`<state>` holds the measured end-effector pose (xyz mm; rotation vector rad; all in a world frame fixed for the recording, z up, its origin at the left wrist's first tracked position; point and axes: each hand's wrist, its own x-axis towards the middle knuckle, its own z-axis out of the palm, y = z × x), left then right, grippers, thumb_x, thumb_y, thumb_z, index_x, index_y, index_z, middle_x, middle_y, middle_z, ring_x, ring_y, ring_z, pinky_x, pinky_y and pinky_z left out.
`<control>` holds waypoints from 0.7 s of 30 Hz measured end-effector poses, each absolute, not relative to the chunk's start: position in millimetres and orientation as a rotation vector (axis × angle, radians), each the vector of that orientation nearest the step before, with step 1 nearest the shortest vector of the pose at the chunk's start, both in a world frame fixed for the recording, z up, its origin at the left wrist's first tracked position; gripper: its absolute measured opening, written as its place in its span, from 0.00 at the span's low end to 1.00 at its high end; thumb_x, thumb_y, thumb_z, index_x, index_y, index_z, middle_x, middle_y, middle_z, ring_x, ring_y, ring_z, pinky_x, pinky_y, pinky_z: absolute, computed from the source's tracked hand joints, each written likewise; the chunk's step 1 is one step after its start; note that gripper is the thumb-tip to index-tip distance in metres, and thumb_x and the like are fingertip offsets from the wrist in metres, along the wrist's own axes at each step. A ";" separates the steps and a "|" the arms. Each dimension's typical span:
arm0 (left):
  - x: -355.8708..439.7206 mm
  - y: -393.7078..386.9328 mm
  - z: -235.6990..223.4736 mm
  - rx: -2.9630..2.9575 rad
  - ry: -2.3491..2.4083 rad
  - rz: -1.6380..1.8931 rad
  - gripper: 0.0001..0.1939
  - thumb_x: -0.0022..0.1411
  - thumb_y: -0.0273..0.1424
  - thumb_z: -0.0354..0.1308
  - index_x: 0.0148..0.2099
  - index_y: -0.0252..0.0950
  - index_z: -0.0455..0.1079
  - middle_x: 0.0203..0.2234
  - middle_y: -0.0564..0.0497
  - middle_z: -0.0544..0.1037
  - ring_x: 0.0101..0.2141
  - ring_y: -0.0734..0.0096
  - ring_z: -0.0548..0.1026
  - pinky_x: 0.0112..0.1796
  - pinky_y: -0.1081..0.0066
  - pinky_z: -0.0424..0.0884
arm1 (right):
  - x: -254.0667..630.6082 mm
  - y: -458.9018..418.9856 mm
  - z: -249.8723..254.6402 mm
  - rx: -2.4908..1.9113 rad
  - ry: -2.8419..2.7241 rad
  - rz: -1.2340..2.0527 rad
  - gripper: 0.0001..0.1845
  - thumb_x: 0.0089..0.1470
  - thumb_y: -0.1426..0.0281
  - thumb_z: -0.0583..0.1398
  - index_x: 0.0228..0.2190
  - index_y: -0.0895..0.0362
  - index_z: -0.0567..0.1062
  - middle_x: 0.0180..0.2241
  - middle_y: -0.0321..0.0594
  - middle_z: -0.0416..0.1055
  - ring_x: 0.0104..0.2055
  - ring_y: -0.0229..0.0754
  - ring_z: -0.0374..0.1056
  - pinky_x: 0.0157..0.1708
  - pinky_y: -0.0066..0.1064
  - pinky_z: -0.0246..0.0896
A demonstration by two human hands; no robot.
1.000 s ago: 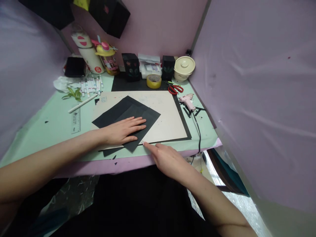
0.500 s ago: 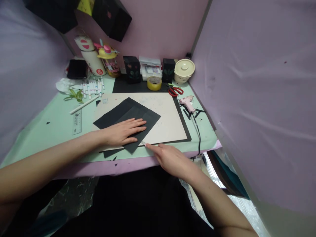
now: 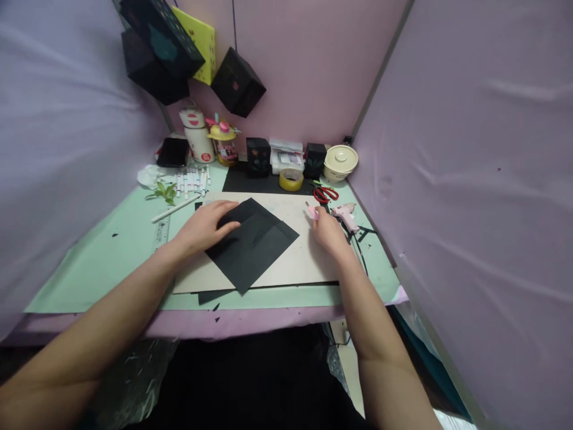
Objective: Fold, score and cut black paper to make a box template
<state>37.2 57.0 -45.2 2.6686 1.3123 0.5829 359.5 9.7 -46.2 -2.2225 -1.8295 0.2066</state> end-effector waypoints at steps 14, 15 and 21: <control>-12.3 64.7 -62.4 2.225 1.917 0.401 0.42 0.51 0.55 0.62 0.62 0.35 0.62 0.51 0.32 0.66 0.48 0.37 0.71 0.43 0.52 0.70 | 293.7 36.3 -69.8 -1.961 -2.154 0.204 0.32 0.60 0.52 0.56 0.61 0.55 0.64 0.60 0.51 0.60 0.61 0.53 0.56 0.57 0.41 0.52; -15.2 66.3 -63.7 2.176 1.917 0.447 0.41 0.51 0.54 0.63 0.61 0.35 0.63 0.51 0.32 0.67 0.46 0.37 0.72 0.43 0.52 0.70 | 285.8 36.2 -72.9 -1.928 -2.192 0.236 0.34 0.59 0.50 0.56 0.61 0.55 0.64 0.61 0.51 0.59 0.61 0.53 0.55 0.58 0.42 0.50; -30.7 78.9 -65.8 2.026 1.828 0.842 0.27 0.48 0.35 0.68 0.51 0.37 0.71 0.35 0.43 0.77 0.41 0.46 0.76 0.42 0.55 0.70 | 261.0 33.6 -88.4 -1.956 -2.118 0.117 0.34 0.60 0.49 0.53 0.59 0.59 0.64 0.62 0.54 0.58 0.63 0.57 0.53 0.60 0.50 0.45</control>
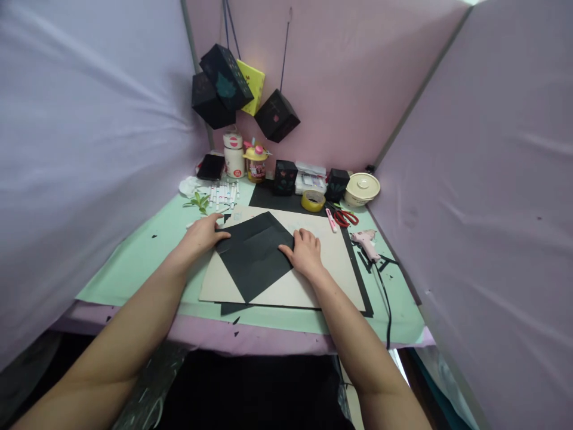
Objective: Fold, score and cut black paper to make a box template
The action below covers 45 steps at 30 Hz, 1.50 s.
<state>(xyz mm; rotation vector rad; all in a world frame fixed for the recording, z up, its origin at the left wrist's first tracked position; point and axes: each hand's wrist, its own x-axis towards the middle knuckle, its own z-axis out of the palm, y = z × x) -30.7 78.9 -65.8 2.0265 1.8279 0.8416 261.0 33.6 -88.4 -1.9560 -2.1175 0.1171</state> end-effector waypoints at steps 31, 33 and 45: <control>12.9 54.1 -48.4 1.229 0.856 0.876 0.29 0.43 0.30 0.74 0.49 0.33 0.73 0.36 0.43 0.82 0.39 0.57 0.80 0.43 0.62 0.73 | 291.6 47.6 -78.7 -0.940 -0.917 1.009 0.17 0.41 0.58 0.70 0.30 0.53 0.71 0.28 0.31 0.76 0.31 0.39 0.71 0.37 0.33 0.68; 13.7 58.1 -52.8 1.213 0.907 0.979 0.26 0.43 0.29 0.73 0.47 0.33 0.73 0.32 0.46 0.82 0.35 0.59 0.80 0.40 0.63 0.73 | 292.6 46.7 -77.9 -0.935 -0.910 1.019 0.17 0.43 0.57 0.69 0.32 0.52 0.72 0.29 0.30 0.76 0.31 0.39 0.72 0.35 0.32 0.68; 7.4 61.5 -42.7 0.896 0.889 1.235 0.15 0.52 0.33 0.68 0.40 0.36 0.68 0.27 0.53 0.79 0.26 0.73 0.77 0.29 0.75 0.73 | 290.8 40.8 -77.9 -0.977 -1.128 1.037 0.28 0.42 0.64 0.70 0.45 0.52 0.69 0.35 0.37 0.80 0.38 0.43 0.75 0.41 0.35 0.68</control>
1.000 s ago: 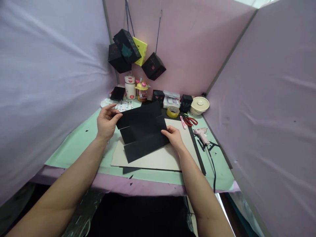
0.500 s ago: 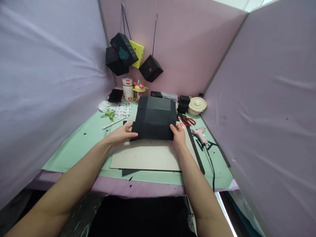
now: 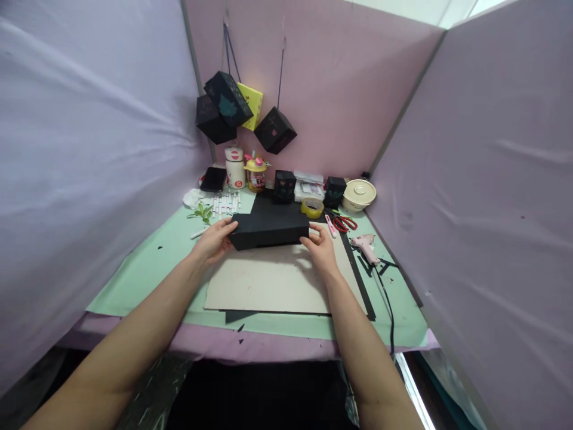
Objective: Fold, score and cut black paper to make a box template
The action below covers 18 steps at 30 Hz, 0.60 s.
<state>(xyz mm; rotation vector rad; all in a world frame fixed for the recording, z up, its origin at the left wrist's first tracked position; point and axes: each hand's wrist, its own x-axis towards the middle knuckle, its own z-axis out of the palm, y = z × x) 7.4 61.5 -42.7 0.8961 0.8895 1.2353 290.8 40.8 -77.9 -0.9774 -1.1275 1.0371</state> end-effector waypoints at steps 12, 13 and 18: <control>7.0 55.0 -36.2 0.778 0.813 1.193 0.23 0.57 0.32 0.66 0.53 0.38 0.66 0.31 0.51 0.78 0.27 0.73 0.77 0.29 0.74 0.73 | 297.2 43.0 -79.8 -0.975 -0.981 1.020 0.30 0.41 0.64 0.71 0.47 0.50 0.69 0.27 0.29 0.77 0.29 0.36 0.73 0.31 0.27 0.68; 6.7 55.2 -37.4 0.768 0.824 1.193 0.24 0.57 0.30 0.66 0.54 0.39 0.65 0.31 0.52 0.78 0.27 0.74 0.77 0.29 0.74 0.73 | 297.1 42.1 -78.9 -0.977 -0.984 1.033 0.30 0.41 0.64 0.71 0.47 0.50 0.69 0.28 0.30 0.77 0.30 0.36 0.73 0.31 0.27 0.68; 5.3 57.8 -41.9 0.698 0.884 1.167 0.24 0.58 0.26 0.64 0.56 0.39 0.63 0.30 0.52 0.78 0.26 0.72 0.77 0.28 0.72 0.74 | 297.7 38.9 -75.1 -0.942 -0.971 1.171 0.33 0.39 0.67 0.72 0.48 0.49 0.69 0.28 0.30 0.78 0.28 0.35 0.72 0.28 0.25 0.67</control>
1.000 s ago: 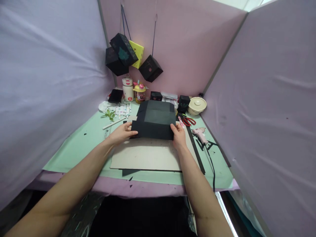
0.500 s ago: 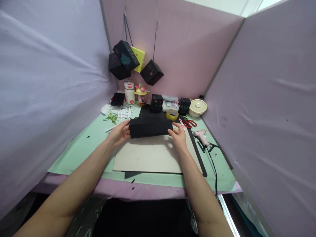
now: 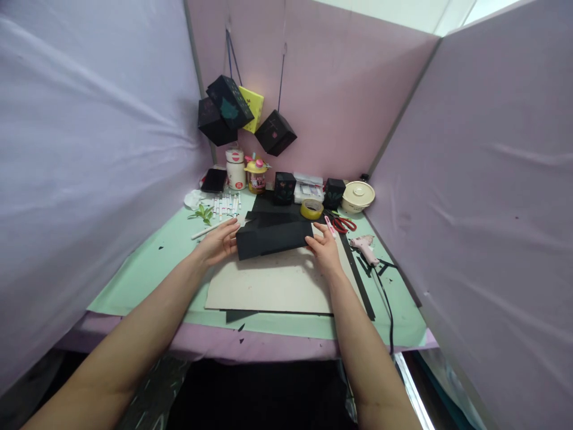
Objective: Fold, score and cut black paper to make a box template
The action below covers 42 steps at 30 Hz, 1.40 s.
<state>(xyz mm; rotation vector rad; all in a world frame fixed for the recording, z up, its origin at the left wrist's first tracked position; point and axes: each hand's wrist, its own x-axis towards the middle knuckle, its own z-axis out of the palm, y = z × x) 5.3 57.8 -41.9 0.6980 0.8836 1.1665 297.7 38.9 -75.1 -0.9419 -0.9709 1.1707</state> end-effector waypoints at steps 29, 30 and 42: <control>6.9 65.9 -53.0 1.360 1.269 1.306 0.12 0.44 0.26 0.69 0.35 0.40 0.75 0.39 0.46 0.76 0.48 0.55 0.72 0.50 0.63 0.67 | 317.3 39.6 -82.0 -1.026 -0.836 1.343 0.18 0.38 0.73 0.70 0.30 0.51 0.69 0.28 0.30 0.78 0.30 0.39 0.76 0.32 0.32 0.74; 6.1 67.1 -54.3 1.362 1.267 1.310 0.13 0.44 0.26 0.69 0.35 0.40 0.75 0.39 0.46 0.76 0.47 0.54 0.72 0.51 0.62 0.66 | 316.8 39.4 -79.7 -1.021 -0.849 1.339 0.18 0.38 0.73 0.69 0.32 0.51 0.70 0.29 0.31 0.79 0.31 0.39 0.76 0.32 0.32 0.74; -0.5 70.6 -55.0 1.176 1.261 1.340 0.26 0.47 0.38 0.71 0.47 0.41 0.68 0.48 0.43 0.73 0.53 0.53 0.69 0.55 0.58 0.62 | 309.3 31.0 48.1 -0.847 -1.372 1.200 0.22 0.41 0.70 0.68 0.41 0.49 0.76 0.36 0.35 0.79 0.37 0.45 0.75 0.33 0.34 0.71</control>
